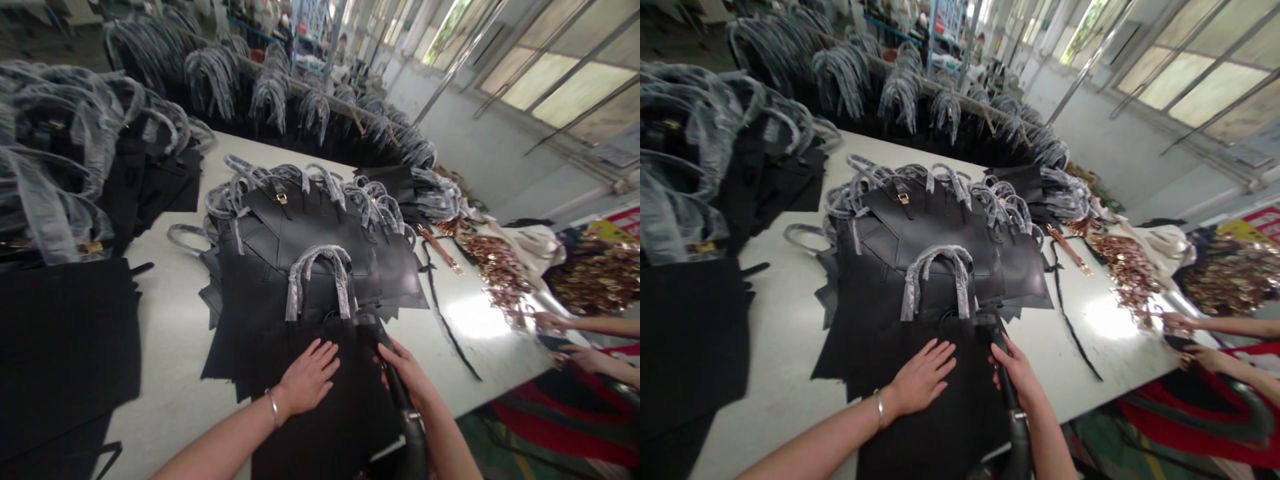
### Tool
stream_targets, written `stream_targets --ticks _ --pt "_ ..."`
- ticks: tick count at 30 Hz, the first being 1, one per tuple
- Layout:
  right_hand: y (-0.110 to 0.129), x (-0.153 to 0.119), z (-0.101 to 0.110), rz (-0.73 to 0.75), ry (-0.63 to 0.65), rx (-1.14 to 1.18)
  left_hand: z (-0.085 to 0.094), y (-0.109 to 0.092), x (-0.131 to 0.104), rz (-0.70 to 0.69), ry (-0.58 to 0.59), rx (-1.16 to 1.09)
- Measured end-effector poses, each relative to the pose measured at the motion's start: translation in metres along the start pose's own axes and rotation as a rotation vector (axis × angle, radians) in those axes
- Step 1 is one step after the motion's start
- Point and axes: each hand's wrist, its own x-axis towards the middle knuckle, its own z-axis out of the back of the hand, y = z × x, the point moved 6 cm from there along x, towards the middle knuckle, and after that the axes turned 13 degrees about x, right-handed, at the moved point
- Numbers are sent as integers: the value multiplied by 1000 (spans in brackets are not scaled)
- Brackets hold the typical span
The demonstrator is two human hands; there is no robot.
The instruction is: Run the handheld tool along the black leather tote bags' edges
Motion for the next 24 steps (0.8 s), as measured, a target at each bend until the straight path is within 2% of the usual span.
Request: stream_targets --ticks 5,11,14,18,20,22,24 --pt "16 31 -6 4 36 43 -6 0 -2 -7 31 30" --pt "16 27 11 -96 98 13 -6 0 -2 3 26 29" --pt "16 34 12 -114 100 6 -4 1 1 6 30 25" --pt "26 49 7 12 18 29 -5 1 0 20 44 -1" --pt "33 46 7 95 -40 48 -7 1 -3 20 31 -54" --pt "37 33 9 136 -61 43 -5 9 -3 95 -45 -167" --pt "37 13 9 132 -26 -10 1 31 0 318 -170 -310"
